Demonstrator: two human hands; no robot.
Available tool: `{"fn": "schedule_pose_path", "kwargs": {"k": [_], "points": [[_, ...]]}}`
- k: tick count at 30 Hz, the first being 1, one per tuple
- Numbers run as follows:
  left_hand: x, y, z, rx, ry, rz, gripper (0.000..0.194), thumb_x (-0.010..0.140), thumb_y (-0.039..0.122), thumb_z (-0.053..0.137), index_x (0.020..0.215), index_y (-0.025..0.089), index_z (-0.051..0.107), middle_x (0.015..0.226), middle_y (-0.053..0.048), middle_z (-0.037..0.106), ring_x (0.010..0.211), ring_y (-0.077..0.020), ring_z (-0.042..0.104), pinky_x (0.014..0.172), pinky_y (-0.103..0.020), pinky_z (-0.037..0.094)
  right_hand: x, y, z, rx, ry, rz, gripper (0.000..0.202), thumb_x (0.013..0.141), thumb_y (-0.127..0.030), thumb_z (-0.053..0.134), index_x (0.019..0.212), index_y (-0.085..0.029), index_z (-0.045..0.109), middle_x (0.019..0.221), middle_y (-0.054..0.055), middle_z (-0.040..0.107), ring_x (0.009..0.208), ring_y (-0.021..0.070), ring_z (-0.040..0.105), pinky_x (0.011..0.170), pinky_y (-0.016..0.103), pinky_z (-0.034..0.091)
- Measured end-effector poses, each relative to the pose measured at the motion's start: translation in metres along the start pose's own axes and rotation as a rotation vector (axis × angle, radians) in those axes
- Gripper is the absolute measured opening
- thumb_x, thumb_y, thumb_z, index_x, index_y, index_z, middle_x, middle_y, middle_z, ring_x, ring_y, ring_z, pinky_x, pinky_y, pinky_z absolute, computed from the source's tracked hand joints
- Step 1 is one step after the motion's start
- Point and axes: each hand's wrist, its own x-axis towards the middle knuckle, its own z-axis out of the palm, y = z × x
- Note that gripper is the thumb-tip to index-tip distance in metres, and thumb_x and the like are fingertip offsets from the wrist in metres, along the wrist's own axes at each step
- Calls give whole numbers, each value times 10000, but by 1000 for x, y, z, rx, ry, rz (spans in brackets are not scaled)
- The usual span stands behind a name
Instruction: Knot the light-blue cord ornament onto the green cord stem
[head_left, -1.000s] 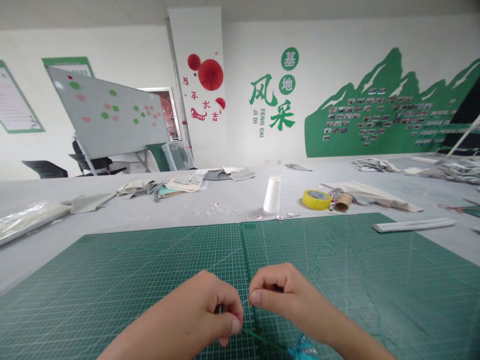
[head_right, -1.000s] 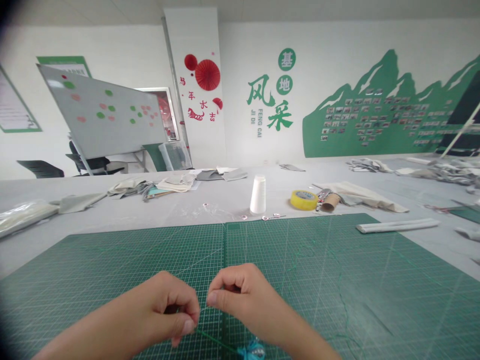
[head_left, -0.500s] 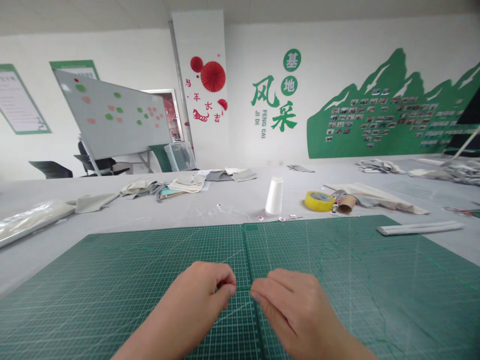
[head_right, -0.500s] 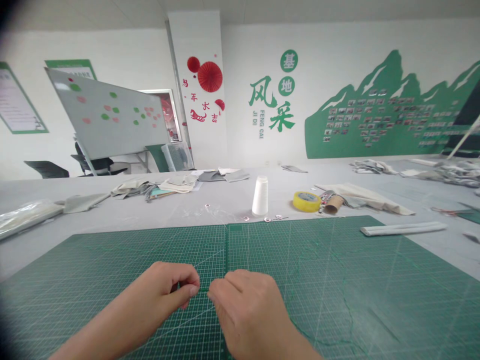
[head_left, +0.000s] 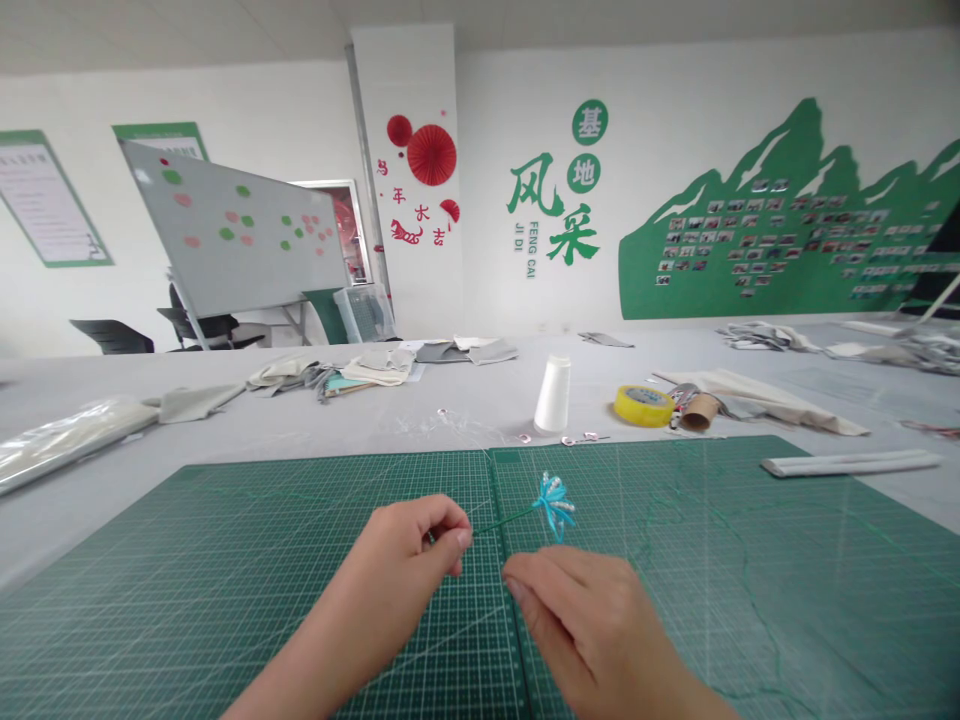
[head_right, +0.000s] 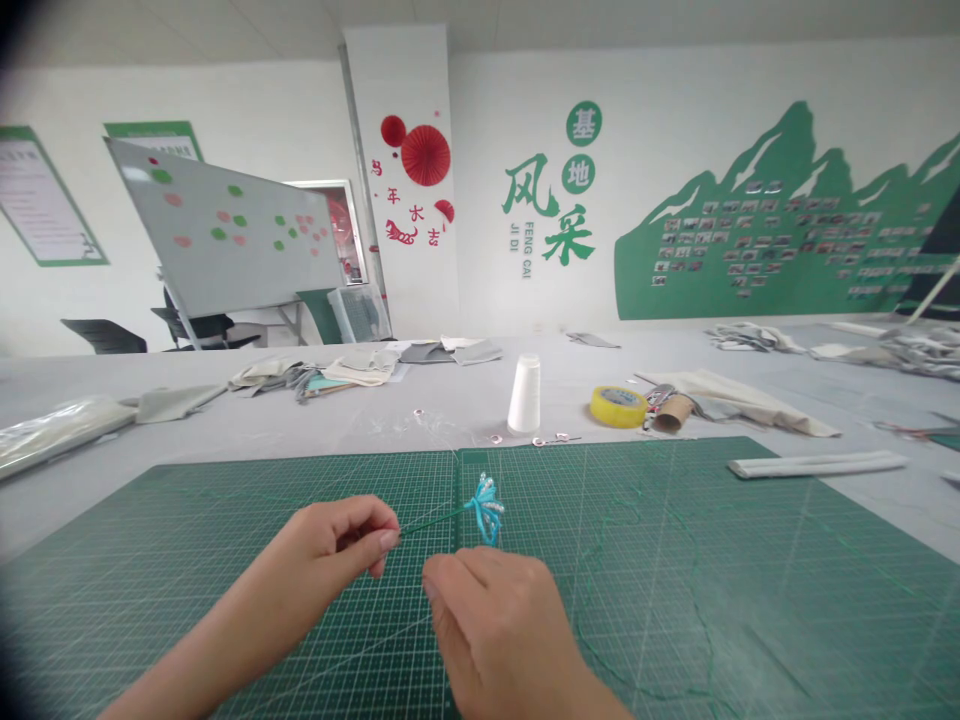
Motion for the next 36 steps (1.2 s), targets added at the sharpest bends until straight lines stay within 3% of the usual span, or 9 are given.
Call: {"fn": "schedule_pose_path", "kwargs": {"k": [8, 15, 20, 26, 30, 36], "points": [[3, 2, -1, -121, -30, -16, 215, 840, 343, 527, 712, 186, 599, 621, 24, 581, 586, -142, 465, 571, -257, 346, -1, 0, 4, 71, -41, 35, 283, 927, -141, 368, 848, -156, 639, 642, 22, 617, 556, 156, 551, 521, 284, 338], [2, 7, -7, -283, -144, -19, 189, 822, 326, 557, 721, 173, 602, 595, 55, 553, 498, -89, 333, 506, -222, 261, 0, 7, 6, 277, -106, 257, 268, 968, -237, 410, 833, -196, 638, 686, -5, 613, 621, 139, 553, 591, 260, 389], [0, 6, -7, -405, -212, -28, 158, 835, 309, 589, 762, 170, 612, 594, 68, 556, 475, -71, 264, 496, -213, 238, -2, 7, 9, 431, -64, 343, 225, 953, -264, 462, 845, -217, 654, 784, 2, 655, 734, 155, 585, 689, 269, 430], [-3, 3, -9, -456, -365, -8, 130, 845, 269, 602, 781, 165, 646, 627, 48, 590, 538, -78, 380, 547, -206, 292, 1, 13, 8, 629, -74, 459, 209, 893, -294, 543, 757, -202, 672, 672, -13, 576, 614, 133, 488, 556, 241, 383], [-6, 3, -10, -456, -508, 22, 97, 805, 228, 617, 757, 155, 660, 620, 40, 574, 589, -101, 491, 589, -216, 351, 4, 24, 11, 725, -133, 420, 205, 835, -311, 598, 730, -168, 700, 587, -19, 532, 534, 112, 415, 494, 235, 317], [-10, 2, -8, -297, -560, 10, 107, 787, 203, 588, 715, 165, 658, 584, 46, 567, 546, -96, 440, 520, -213, 294, 5, 23, 12, 745, -190, 437, 198, 793, -288, 624, 706, -142, 727, 540, -27, 495, 505, 101, 369, 479, 230, 278]]}}
